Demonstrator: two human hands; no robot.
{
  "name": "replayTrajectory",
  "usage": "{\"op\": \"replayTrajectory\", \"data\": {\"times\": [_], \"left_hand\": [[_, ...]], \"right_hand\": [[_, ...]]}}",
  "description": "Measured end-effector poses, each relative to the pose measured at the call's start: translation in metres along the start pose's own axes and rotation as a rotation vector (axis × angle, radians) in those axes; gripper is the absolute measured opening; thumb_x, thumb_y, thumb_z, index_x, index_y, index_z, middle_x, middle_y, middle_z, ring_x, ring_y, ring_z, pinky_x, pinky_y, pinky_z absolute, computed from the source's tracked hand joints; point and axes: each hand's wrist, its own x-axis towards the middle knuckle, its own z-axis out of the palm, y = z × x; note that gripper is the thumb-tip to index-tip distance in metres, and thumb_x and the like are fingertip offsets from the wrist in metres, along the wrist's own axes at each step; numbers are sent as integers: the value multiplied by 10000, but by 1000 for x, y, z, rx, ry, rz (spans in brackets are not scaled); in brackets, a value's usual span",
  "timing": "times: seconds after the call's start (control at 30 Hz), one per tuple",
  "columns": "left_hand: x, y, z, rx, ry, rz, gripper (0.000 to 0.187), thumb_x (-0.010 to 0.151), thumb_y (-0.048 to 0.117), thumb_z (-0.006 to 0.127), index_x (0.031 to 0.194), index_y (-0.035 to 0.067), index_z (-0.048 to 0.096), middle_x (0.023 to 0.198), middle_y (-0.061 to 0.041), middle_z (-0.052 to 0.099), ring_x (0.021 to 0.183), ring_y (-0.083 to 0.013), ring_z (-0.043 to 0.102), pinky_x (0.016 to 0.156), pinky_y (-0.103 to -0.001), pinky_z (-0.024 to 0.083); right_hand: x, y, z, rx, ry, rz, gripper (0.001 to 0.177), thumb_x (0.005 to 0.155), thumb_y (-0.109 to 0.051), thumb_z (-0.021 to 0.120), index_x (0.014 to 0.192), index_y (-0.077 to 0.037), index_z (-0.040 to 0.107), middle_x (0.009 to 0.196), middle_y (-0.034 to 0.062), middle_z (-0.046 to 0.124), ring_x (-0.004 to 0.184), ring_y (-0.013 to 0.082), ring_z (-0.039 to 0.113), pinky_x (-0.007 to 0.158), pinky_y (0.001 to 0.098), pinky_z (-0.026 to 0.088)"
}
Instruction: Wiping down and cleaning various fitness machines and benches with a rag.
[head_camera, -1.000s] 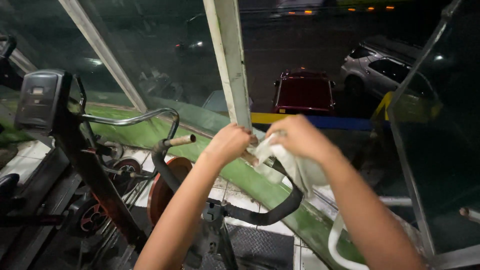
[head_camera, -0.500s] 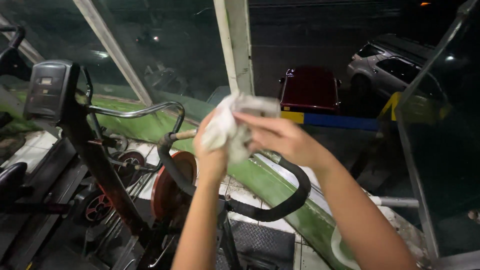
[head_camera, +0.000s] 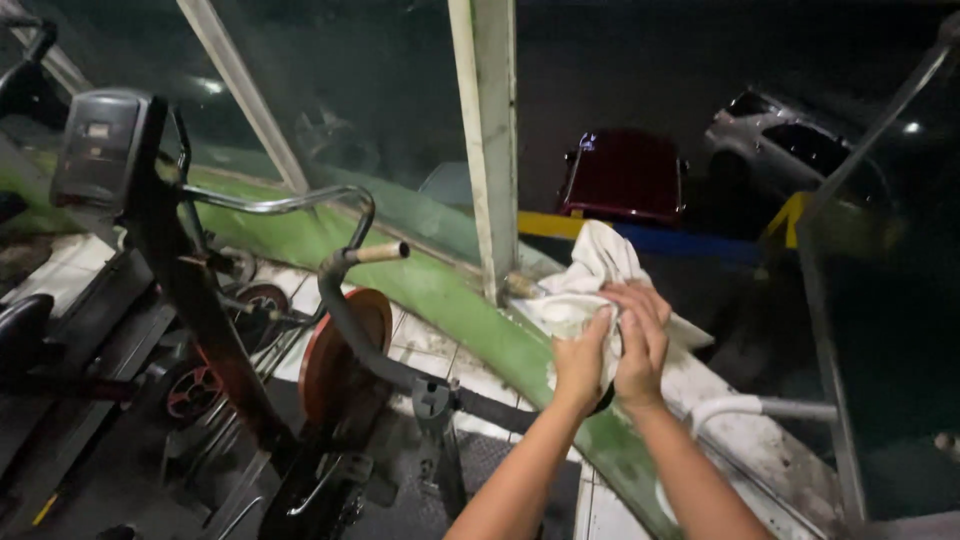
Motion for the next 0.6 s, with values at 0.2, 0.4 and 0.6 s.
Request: {"op": "replayTrajectory", "data": {"times": [0.2, 0.4, 0.6], "left_hand": [[-43, -42, -69, 899, -178, 495, 180, 1074, 99, 637, 1252, 75, 629, 1111, -180, 703, 1043, -394, 686, 1004, -443, 549], [-80, 61, -138, 1480, -549, 344, 994, 570, 182, 807, 1508, 241, 482, 1172, -210, 635, 968, -445, 636, 880, -512, 524], [-32, 31, -76, 1244, -591, 125, 765, 681, 476, 895, 1314, 148, 618, 1187, -199, 715, 1061, -405, 700, 916, -490, 555]], "right_hand": [[2, -10, 0, 65, 142, 55, 427, 1057, -261, 366, 1116, -17, 712, 1290, 103, 689, 1369, 301, 464, 1232, 428, 275], [1, 12, 3, 377, -139, 299, 420, 1088, -270, 400, 1091, -3, 724, 1069, 106, 745, 1022, 263, 677, 979, 372, 497], [10, -26, 12, -155, -247, 141, 313, 1013, -257, 605, 1116, 6, 739, 836, 124, 735, 704, 163, 724, 651, 320, 545]]}}
